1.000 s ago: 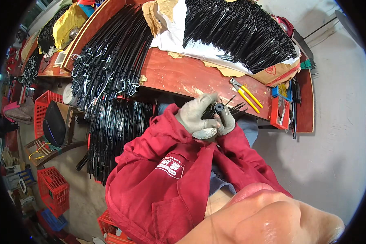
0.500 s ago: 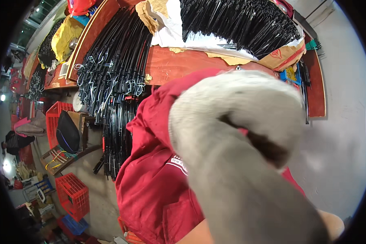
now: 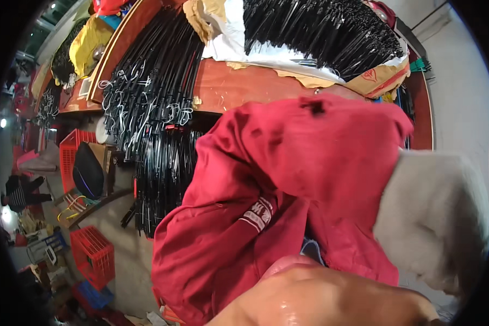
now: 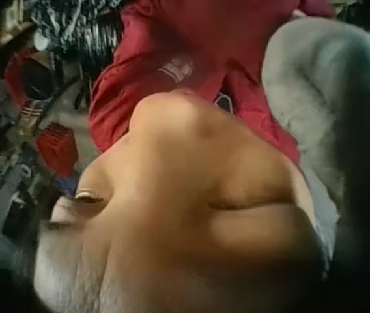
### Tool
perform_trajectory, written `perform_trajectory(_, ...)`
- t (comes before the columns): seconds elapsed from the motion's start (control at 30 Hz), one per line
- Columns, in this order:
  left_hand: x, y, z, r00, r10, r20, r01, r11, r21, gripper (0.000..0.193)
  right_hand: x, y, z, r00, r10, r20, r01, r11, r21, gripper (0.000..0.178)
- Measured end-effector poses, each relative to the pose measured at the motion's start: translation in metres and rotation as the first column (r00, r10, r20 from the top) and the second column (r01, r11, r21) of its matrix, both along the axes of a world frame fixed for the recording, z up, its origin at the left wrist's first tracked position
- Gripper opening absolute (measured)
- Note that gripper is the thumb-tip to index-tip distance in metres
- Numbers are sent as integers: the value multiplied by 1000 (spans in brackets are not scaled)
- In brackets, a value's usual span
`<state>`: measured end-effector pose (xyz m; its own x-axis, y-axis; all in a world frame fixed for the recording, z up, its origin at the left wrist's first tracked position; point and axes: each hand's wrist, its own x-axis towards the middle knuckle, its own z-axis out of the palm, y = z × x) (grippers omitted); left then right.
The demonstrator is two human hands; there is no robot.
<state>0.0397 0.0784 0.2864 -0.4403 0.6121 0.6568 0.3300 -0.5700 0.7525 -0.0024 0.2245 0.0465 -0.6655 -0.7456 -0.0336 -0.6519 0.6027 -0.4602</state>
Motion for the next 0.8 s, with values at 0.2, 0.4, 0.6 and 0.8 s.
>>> perform_trajectory(0.2, 32, 41, -48, 984, 99, -150, -107, 993, -44, 39, 53, -32, -53, 986, 162, 42, -136, 922, -364, 38)
perform_trajectory(0.4, 35, 81, -104, 910, 54, -410, -52, 999, 15, 32, 42, -32, -92, 984, 170, -53, -168, 790, -590, 38)
perform_trajectory(0.6, 36, 69, -149, 976, 156, -154, -102, 944, 312, 30, 33, -7, -119, 981, 142, -133, -194, 665, -721, 38)
perform_trajectory(0.8, 49, -2, -139, 919, 261, 295, -327, 922, 205, 22, 39, 15, -129, 998, 60, -25, -61, 741, -669, 40)
